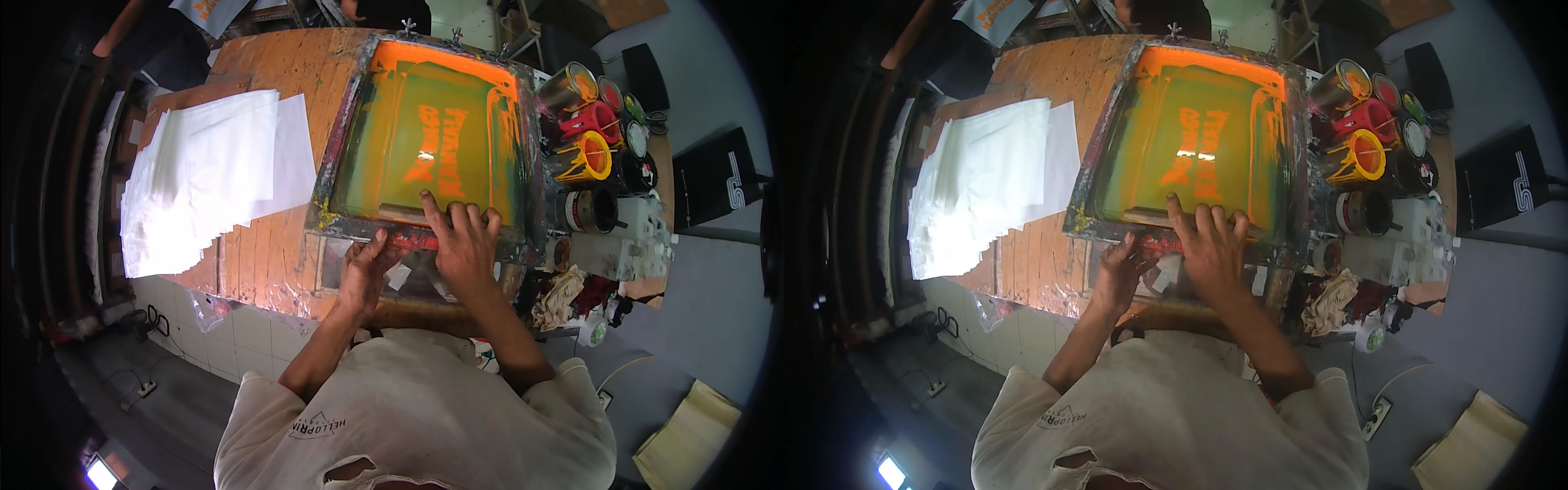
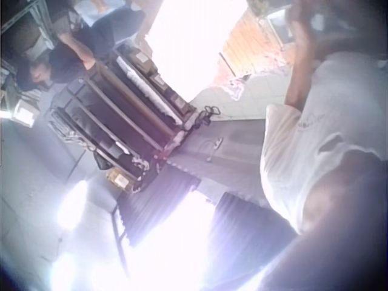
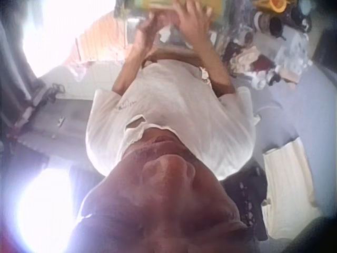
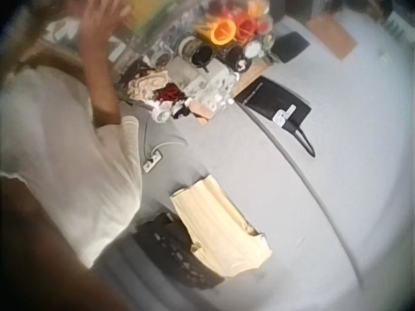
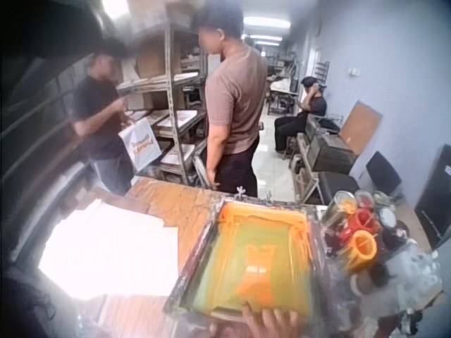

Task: The person performs screen printing by placing sheets of paper onto a backlit glass table, lowering a screen frame, and using a squeegee to apply orange ink across the stencil.

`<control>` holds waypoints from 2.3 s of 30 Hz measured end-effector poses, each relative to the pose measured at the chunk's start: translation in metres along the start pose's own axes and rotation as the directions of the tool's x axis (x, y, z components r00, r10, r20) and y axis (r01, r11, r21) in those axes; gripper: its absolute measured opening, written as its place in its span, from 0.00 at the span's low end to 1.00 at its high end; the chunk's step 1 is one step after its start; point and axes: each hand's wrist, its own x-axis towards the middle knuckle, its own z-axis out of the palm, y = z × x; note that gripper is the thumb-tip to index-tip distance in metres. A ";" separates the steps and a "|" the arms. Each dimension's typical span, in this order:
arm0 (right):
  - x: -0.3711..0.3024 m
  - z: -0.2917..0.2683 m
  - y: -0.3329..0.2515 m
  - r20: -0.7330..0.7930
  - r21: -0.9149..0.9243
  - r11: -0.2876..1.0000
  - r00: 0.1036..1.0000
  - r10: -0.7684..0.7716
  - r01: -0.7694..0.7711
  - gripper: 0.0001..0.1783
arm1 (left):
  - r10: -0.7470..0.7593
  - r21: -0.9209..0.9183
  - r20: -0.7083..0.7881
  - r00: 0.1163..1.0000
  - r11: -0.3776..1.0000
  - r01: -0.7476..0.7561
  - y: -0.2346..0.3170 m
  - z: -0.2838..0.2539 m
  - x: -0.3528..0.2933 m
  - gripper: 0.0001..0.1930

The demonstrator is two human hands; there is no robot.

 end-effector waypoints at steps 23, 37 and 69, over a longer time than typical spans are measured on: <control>0.241 -0.190 0.035 -0.001 0.201 0.946 0.965 0.261 -0.255 0.25 | 0.663 0.920 0.391 0.638 -0.286 -0.267 0.042 -0.037 0.203 0.15; 0.278 -0.178 0.123 -0.086 0.209 0.962 0.977 0.196 -0.175 0.35 | 0.932 0.944 0.260 0.254 -0.301 0.138 0.256 -0.192 0.129 0.19; 0.237 -0.189 0.087 0.016 -0.098 0.953 0.958 -0.286 0.287 0.27 | 0.083 0.660 0.645 0.760 -0.563 -0.498 -0.095 0.048 0.140 0.37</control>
